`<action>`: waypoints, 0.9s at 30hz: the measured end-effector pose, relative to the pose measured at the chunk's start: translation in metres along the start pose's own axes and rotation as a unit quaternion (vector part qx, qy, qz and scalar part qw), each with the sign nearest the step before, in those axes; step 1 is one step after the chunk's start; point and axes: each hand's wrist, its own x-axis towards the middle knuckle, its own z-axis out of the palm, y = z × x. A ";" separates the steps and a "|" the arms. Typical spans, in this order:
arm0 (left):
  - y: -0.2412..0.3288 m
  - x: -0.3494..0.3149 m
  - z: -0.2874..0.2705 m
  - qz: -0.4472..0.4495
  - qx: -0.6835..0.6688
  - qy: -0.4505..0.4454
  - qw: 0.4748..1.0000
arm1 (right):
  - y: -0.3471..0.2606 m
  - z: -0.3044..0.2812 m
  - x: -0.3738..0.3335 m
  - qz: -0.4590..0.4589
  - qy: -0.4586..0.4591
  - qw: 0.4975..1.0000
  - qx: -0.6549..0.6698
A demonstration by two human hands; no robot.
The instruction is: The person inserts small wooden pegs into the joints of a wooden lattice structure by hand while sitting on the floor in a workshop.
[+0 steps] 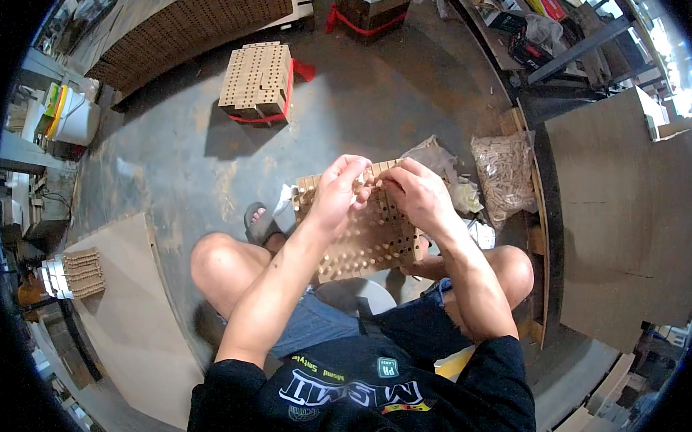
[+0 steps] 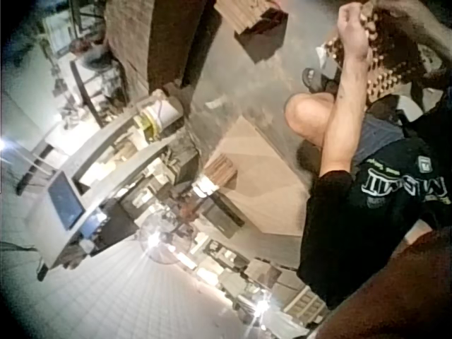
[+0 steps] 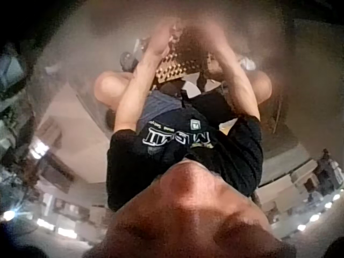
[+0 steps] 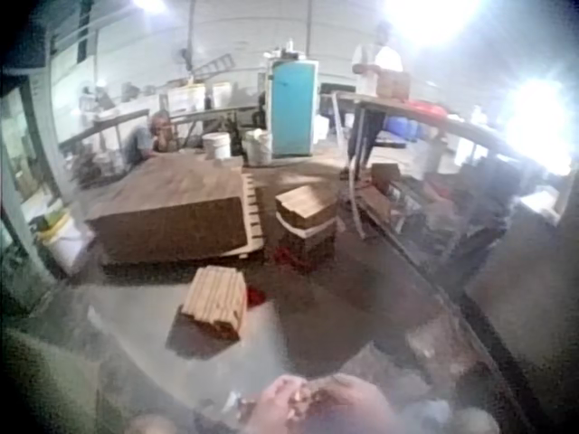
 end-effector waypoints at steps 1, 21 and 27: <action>0.001 0.000 0.000 0.001 -0.001 0.000 1.000 | 0.004 0.002 0.000 0.003 0.008 1.000 0.003; -0.002 -0.004 -0.007 0.016 0.006 -0.016 1.000 | 0.020 0.023 -0.011 -0.015 -0.018 0.995 -0.096; -0.003 -0.008 -0.006 0.021 0.029 -0.002 0.999 | 0.007 0.001 -0.005 0.070 -0.085 0.993 -0.042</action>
